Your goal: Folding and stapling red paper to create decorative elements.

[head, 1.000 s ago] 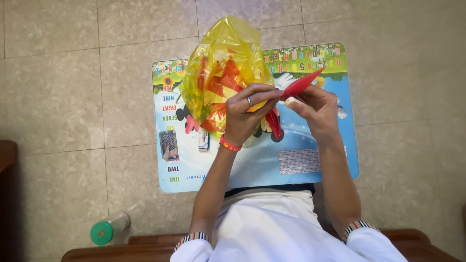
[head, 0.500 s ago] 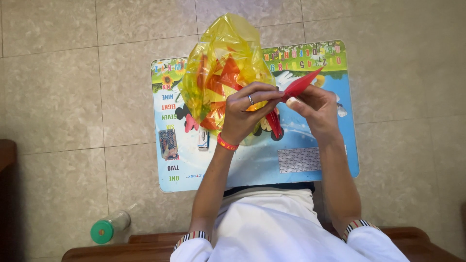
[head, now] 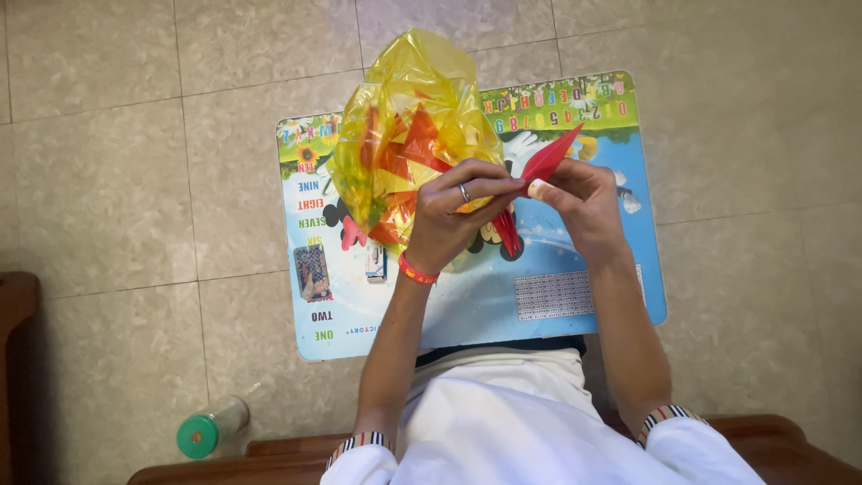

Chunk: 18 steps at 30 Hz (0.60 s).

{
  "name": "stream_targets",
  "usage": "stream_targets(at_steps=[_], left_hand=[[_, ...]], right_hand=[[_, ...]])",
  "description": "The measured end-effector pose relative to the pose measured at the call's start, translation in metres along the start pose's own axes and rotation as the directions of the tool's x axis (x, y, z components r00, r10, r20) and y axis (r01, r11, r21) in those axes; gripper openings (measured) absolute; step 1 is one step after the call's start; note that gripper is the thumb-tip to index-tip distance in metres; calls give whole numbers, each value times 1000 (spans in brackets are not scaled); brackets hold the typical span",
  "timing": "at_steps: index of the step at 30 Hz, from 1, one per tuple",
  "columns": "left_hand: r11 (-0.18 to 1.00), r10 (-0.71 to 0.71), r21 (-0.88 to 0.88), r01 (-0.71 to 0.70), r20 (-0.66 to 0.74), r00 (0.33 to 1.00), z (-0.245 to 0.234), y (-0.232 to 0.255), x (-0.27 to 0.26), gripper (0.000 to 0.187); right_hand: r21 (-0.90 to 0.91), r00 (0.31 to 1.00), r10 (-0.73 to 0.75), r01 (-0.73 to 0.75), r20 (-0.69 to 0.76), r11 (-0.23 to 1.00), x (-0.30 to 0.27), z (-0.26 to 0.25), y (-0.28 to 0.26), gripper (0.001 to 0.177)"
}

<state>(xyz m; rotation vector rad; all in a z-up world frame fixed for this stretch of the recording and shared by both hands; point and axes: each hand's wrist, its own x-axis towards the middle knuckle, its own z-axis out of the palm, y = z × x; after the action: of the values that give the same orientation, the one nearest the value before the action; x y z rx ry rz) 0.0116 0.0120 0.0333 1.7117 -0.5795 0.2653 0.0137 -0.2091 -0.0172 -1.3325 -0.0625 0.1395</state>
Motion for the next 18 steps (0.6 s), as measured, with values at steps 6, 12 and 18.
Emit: stream_targets(at_steps=[6, 12, 18], left_hand=[[1000, 28, -14, -28, -17, 999, 4, 3, 1, 39], [828, -345, -467, 312, 17, 939, 39, -40, -29, 52], [737, -423, -580, 348, 7, 906, 57, -53, -49, 51]], right_hand=[[1, 1000, -3, 3, -28, 1000, -1, 0, 8, 24], [32, 1000, -1, 1, 6, 999, -2, 1, 22, 29], [-33, 999, -44, 43, -14, 999, -9, 3, 40, 36]])
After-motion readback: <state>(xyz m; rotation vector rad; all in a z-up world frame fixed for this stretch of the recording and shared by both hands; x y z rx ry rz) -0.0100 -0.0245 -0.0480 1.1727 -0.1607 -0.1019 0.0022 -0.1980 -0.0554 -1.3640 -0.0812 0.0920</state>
